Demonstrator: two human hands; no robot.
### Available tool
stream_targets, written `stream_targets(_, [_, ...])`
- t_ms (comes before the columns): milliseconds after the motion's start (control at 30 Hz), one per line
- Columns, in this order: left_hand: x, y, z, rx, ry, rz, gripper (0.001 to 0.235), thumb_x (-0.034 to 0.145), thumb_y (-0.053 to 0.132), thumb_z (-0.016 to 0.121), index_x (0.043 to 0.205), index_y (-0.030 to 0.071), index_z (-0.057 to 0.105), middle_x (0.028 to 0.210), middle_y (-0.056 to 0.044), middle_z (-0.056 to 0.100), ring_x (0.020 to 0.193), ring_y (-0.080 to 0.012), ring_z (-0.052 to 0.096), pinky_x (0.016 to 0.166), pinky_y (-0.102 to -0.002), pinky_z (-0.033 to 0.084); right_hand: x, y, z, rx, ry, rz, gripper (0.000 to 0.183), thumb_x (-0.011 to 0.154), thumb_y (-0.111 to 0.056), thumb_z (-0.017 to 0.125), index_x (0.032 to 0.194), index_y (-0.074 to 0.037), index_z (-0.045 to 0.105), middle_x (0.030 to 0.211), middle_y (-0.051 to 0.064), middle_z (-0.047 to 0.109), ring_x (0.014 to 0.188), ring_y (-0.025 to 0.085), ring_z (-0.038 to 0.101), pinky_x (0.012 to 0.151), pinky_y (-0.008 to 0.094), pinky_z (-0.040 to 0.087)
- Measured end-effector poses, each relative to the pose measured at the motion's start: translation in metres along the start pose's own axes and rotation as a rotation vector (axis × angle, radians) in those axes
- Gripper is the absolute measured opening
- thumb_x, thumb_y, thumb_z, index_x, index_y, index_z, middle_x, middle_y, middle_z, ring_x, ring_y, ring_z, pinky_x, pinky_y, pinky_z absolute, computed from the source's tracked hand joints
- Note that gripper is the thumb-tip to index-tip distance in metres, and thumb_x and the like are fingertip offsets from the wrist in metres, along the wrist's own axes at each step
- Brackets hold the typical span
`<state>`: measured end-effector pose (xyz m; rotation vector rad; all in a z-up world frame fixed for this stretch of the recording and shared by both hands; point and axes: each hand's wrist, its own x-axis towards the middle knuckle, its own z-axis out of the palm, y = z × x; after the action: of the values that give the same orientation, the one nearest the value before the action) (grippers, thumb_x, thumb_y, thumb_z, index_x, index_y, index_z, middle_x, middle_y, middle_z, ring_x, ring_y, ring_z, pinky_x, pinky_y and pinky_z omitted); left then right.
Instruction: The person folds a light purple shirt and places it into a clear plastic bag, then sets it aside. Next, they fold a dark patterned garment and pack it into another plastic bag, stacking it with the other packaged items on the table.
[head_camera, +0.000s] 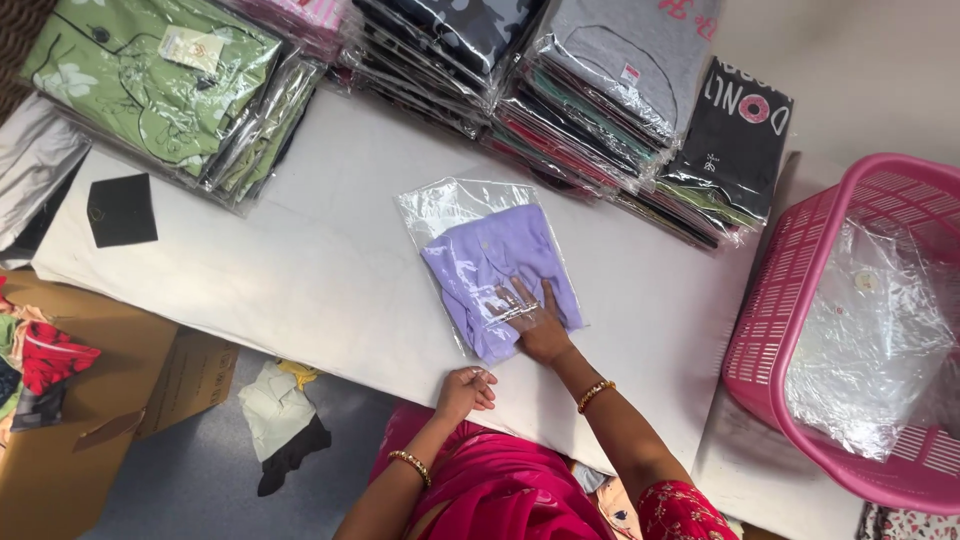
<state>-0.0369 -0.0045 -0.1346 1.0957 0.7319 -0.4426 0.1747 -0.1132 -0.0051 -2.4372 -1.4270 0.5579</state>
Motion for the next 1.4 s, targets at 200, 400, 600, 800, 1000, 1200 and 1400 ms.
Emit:
stream_targets(200, [-0.003,0.013,-0.005,-0.028,-0.053,-0.063,0.03,0.106,0.027,0.052,0.107,0.004,0.071,0.078,-0.009,0.073,0.063,-0.0194,0.076,0.055,-0.028,0.058,0.002,-0.005,-0.003,0.038,-0.057,0.033,0.062,0.076,-0.008,0.064,0.138,-0.017,0.058,0.15,0.009,0.049,0.146,0.029,0.033,0.122,0.067,-0.004])
stream_targets(400, [0.011,-0.008,-0.006,-0.017,-0.064,-0.009,0.031,0.106,0.028,0.051,0.11,0.005,0.071,0.078,-0.009,0.074,0.063,-0.0196,0.075,0.055,-0.028,0.059,-0.013,0.007,0.024,0.064,0.124,-0.149,0.052,0.094,-0.014,0.056,0.145,-0.019,0.053,0.159,0.009,0.051,0.162,0.033,0.029,0.133,0.054,0.013])
stream_targets(600, [0.006,0.002,-0.008,-0.014,-0.076,-0.036,0.031,0.105,0.03,0.052,0.11,0.004,0.07,0.078,-0.009,0.073,0.063,-0.0199,0.077,0.053,-0.028,0.059,0.057,-0.054,0.009,-0.056,-0.005,-0.125,0.057,0.096,-0.034,0.058,0.15,-0.019,0.044,0.163,0.007,0.035,0.152,0.033,0.022,0.115,0.069,0.004])
stream_targets(800, [0.005,0.003,-0.005,-0.002,-0.039,-0.036,0.03,0.104,0.028,0.056,0.111,0.003,0.071,0.076,-0.012,0.072,0.061,-0.0217,0.075,0.051,-0.03,0.058,0.026,-0.014,0.011,-0.08,0.281,0.029,0.061,0.097,-0.041,0.059,0.153,-0.023,0.045,0.165,0.006,0.033,0.156,0.03,0.025,0.126,0.057,0.011])
stream_targets(1000, [0.0,0.012,-0.002,0.006,-0.047,-0.066,0.03,0.105,0.029,0.054,0.111,0.004,0.071,0.076,-0.011,0.073,0.06,-0.021,0.075,0.051,-0.029,0.058,-0.017,0.006,0.012,-0.038,0.322,0.106,0.067,0.09,-0.035,0.065,0.149,-0.006,0.048,0.159,0.016,0.035,0.15,0.034,0.025,0.121,0.057,0.015])
stream_targets(1200, [0.002,0.01,-0.003,0.029,-0.034,-0.063,0.03,0.104,0.029,0.054,0.112,0.005,0.072,0.075,-0.012,0.073,0.059,-0.0215,0.075,0.05,-0.03,0.057,-0.014,0.035,0.045,-0.003,0.441,0.209,0.045,0.101,-0.025,0.058,0.144,-0.016,0.065,0.163,0.0,0.048,0.159,0.026,0.034,0.134,0.05,0.021])
stream_targets(1400, [0.001,0.011,-0.002,0.007,-0.037,-0.068,0.03,0.105,0.03,0.054,0.113,0.005,0.07,0.076,-0.012,0.073,0.059,-0.0212,0.075,0.051,-0.03,0.058,-0.013,0.011,0.019,-0.028,0.395,0.042,0.066,0.096,-0.05,0.061,0.147,-0.011,0.051,0.162,0.006,0.041,0.157,0.032,0.025,0.126,0.065,0.01])
